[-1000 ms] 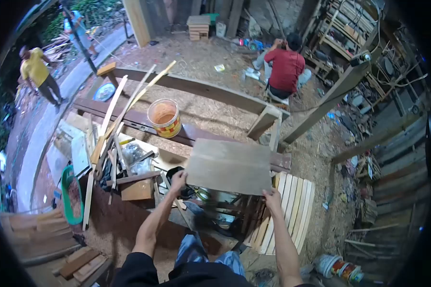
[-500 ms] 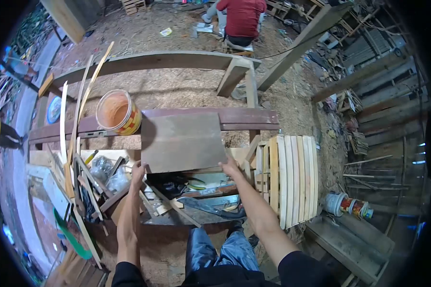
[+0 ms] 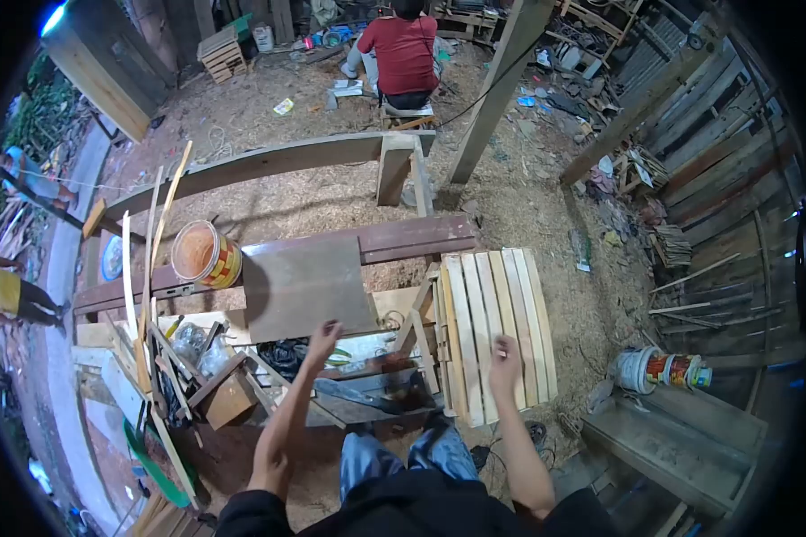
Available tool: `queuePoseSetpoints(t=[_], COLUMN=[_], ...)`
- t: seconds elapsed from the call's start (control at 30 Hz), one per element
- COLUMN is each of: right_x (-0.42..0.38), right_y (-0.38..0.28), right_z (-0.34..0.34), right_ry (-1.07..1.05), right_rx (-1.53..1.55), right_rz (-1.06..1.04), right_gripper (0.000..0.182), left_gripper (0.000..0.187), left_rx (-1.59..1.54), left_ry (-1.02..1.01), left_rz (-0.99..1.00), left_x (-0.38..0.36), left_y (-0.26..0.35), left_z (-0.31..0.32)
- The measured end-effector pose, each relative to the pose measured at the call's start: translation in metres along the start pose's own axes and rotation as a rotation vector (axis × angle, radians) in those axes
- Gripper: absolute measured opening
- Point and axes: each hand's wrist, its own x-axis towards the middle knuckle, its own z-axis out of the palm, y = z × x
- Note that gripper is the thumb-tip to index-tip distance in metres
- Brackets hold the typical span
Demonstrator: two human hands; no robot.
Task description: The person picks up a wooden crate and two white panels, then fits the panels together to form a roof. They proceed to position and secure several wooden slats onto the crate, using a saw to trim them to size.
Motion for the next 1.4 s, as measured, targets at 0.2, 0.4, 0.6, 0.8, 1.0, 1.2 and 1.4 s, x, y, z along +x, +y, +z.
queuePoseSetpoints(t=[0.2, 0.4, 0.6, 0.8, 1.0, 1.2, 1.4], right_x=[-0.015, -0.035, -0.040, -0.016, 0.090, 0.140, 0.142], right_y=[0.130, 0.163, 0.168, 0.146, 0.075, -0.075, -0.126], right_z=[-0.150, -0.128, -0.139, -0.174, -0.138, 0.002, 0.174], right_ry=[0.135, -0.328, -0.293, -0.236, -0.199, -0.453, -0.554], right_rx=[0.119, 0.777, 0.920, 0.933, 0.630, 0.425, 0.135], right_rz=[0.716, 1.028, 1.079, 0.901, 0.486, 0.222, 0.038], right_gripper=[0.053, 0.065, 0.051, 0.045, 0.060, 0.056, 0.052], left_gripper=[0.059, 0.066, 0.054, 0.045, 0.037, 0.028, 0.029], left_rx=[0.443, 0.463, 0.560, 0.535, 0.214, -0.197, -0.007], left_ry=[0.040, 0.045, 0.010, 0.140, 0.275, 0.414, 0.664], left_rz=[0.329, 0.367, 0.275, 0.450, 0.419, 0.331, 0.339], left_x=[0.015, 0.090, 0.082, 0.010, -0.033, -0.029, -0.055], left_y=[0.118, 0.152, 0.145, 0.179, 0.195, 0.129, 0.110], left_z=[0.189, 0.273, 0.290, 0.258, 0.152, 0.003, -0.134])
